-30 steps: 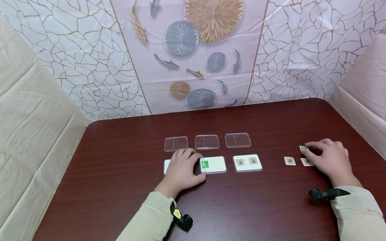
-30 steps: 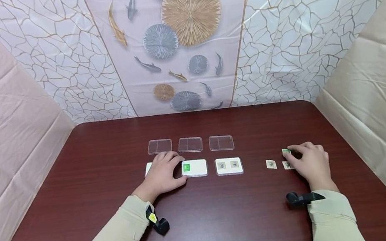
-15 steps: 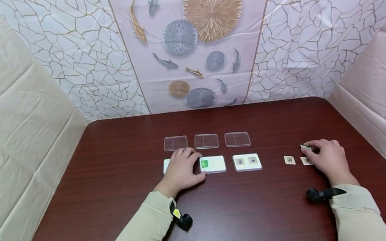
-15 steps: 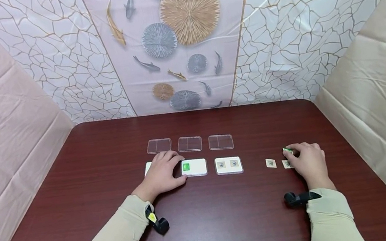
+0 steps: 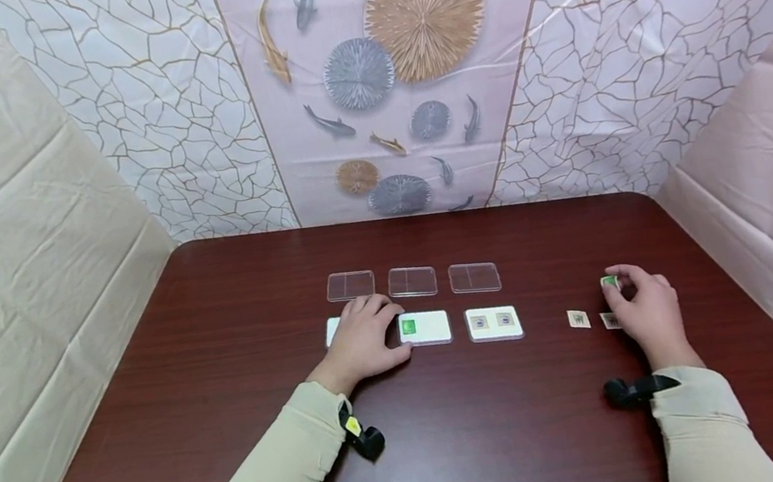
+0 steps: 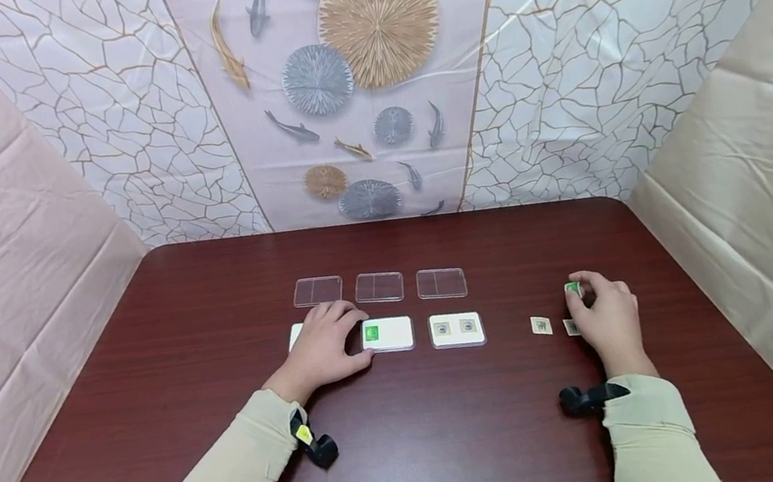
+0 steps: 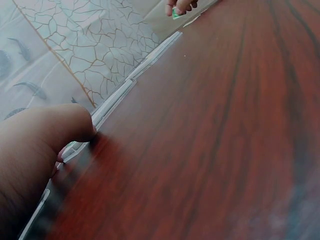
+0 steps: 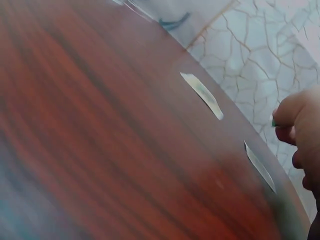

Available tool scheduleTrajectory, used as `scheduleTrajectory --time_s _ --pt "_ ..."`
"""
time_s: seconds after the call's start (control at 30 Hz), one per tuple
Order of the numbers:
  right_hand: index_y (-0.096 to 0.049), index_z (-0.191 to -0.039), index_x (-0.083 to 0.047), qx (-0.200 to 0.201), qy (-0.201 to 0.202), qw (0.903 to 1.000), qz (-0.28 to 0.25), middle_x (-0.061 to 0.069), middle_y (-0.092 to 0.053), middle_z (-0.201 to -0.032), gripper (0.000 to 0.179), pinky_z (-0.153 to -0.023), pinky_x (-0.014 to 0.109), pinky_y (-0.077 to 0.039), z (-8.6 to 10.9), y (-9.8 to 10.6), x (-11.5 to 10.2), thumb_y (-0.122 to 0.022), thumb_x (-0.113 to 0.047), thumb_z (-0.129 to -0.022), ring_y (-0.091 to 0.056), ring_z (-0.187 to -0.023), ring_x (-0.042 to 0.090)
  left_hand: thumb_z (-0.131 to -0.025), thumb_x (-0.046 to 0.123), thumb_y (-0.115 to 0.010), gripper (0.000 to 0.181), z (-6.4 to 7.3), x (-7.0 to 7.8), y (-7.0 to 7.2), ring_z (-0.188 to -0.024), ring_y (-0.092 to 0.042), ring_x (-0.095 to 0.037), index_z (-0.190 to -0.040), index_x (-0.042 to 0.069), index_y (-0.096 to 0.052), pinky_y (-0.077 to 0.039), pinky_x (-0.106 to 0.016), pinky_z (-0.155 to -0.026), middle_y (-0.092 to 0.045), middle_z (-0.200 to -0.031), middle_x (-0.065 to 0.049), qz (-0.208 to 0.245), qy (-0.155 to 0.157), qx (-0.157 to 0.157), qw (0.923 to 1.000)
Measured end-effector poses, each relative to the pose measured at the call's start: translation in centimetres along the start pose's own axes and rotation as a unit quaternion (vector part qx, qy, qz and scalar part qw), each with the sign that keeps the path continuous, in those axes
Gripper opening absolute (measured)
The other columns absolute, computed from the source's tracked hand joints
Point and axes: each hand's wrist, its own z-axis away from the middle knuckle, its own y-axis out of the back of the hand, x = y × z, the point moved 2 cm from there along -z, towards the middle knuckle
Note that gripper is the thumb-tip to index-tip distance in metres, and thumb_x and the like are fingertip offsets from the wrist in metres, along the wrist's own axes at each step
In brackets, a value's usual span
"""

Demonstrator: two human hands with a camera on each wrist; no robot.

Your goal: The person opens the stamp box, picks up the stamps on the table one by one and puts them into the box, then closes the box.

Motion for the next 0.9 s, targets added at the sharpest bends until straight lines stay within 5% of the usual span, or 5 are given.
scheduleTrajectory --time_s 0.13,0.37,0.9 --pt "-0.058 -0.109 -0.009 0.032 0.003 0.9989 -0.034 0.010 -0.053 -0.091 0.025 -0.072 0.041 -0.029 0.0 -0.7 -1.3 -0.058 -0.021 -0.087 -0.042 -0.087 0.028 -0.068 0.055 -0.058 0.056 0.1 0.0 0.1 -0.105 -0.044 -0.021 -0.113 0.021 -0.060 -0.028 -0.041 -0.097 -0.050 -0.112 0.003 0.001 0.001 -0.002 1.0000" --pt "-0.062 -0.094 -0.009 0.094 0.065 0.9883 -0.101 0.007 -0.055 -0.080 0.016 -0.066 0.034 -0.030 0.1 -2.7 -4.2 -0.065 -0.010 -0.078 -0.043 -0.074 0.017 -0.068 0.055 -0.057 0.056 0.0 0.2 0.4 -0.105 -0.044 -0.021 -0.113 0.020 -0.060 -0.029 -0.041 -0.096 -0.050 -0.113 0.003 -0.007 0.001 -0.005 1.0000" --pt "-0.065 -0.087 -0.015 0.067 0.160 0.9690 -0.176 -0.003 -0.058 -0.072 0.013 -0.072 0.035 -0.030 1.3 -8.5 -13.0 -0.070 -0.011 -0.075 -0.046 -0.075 0.013 -0.070 0.055 -0.056 0.055 0.0 0.1 0.1 -0.105 -0.043 -0.021 -0.113 0.021 -0.060 -0.028 -0.042 -0.097 -0.049 -0.112 0.003 0.000 0.005 -0.010 0.9999"
